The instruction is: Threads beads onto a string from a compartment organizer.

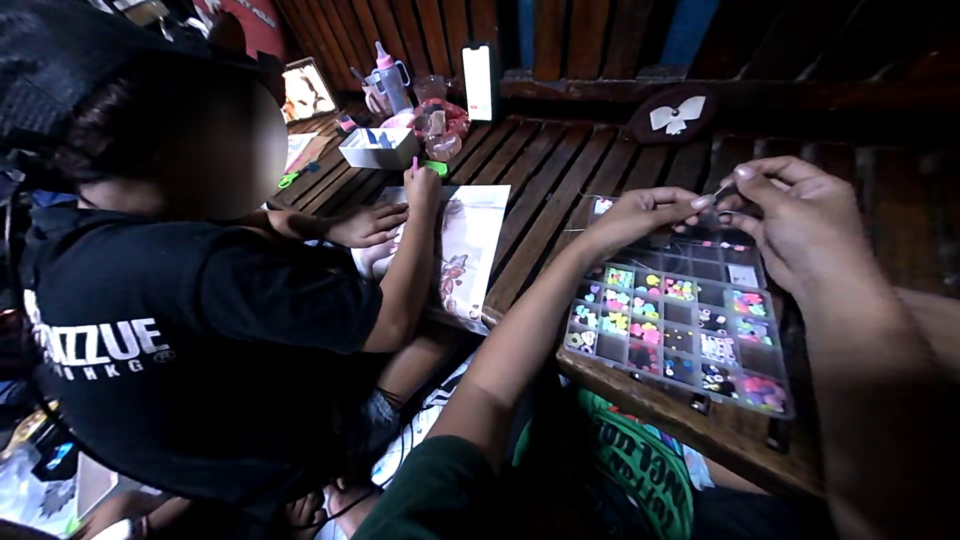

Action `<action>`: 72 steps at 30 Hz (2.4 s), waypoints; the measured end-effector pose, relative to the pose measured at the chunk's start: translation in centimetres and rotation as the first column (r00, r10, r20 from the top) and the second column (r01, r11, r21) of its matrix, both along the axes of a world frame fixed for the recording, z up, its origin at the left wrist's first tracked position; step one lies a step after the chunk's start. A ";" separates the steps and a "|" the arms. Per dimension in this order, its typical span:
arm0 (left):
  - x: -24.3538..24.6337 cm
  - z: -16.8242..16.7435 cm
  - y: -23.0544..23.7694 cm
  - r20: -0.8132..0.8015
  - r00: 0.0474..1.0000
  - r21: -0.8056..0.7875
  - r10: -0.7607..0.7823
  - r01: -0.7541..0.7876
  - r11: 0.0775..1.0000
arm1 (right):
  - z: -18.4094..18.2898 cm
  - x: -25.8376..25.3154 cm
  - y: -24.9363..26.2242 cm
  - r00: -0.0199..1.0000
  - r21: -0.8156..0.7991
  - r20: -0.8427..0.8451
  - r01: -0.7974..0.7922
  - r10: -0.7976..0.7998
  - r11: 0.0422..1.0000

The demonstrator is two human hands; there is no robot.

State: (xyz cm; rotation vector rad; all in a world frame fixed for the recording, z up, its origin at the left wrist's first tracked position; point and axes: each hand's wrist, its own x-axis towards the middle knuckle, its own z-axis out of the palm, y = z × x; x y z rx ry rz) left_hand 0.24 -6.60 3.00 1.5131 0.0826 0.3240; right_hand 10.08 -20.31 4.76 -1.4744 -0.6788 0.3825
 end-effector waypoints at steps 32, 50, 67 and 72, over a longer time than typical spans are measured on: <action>0.0 0.4 0.2 -0.032 0.993 -0.012 -0.115 0.114 0.993 | 0.1 0.6 0.1 0.996 0.129 0.033 0.082 -0.087 0.988; 0.6 -0.2 1.3 0.130 0.983 -0.262 0.132 -0.094 0.960 | 0.1 -0.4 0.4 0.967 -0.169 0.232 -0.063 0.102 0.984; 0.6 -0.6 0.9 0.088 0.973 0.189 0.214 -0.228 0.955 | 0.4 0.0 0.3 0.939 -0.309 0.311 -0.048 0.149 0.950; 0.6 -0.7 1.2 0.058 0.985 0.267 0.163 -0.173 0.948 | 0.2 0.3 0.5 0.921 -0.302 0.377 0.018 0.102 0.953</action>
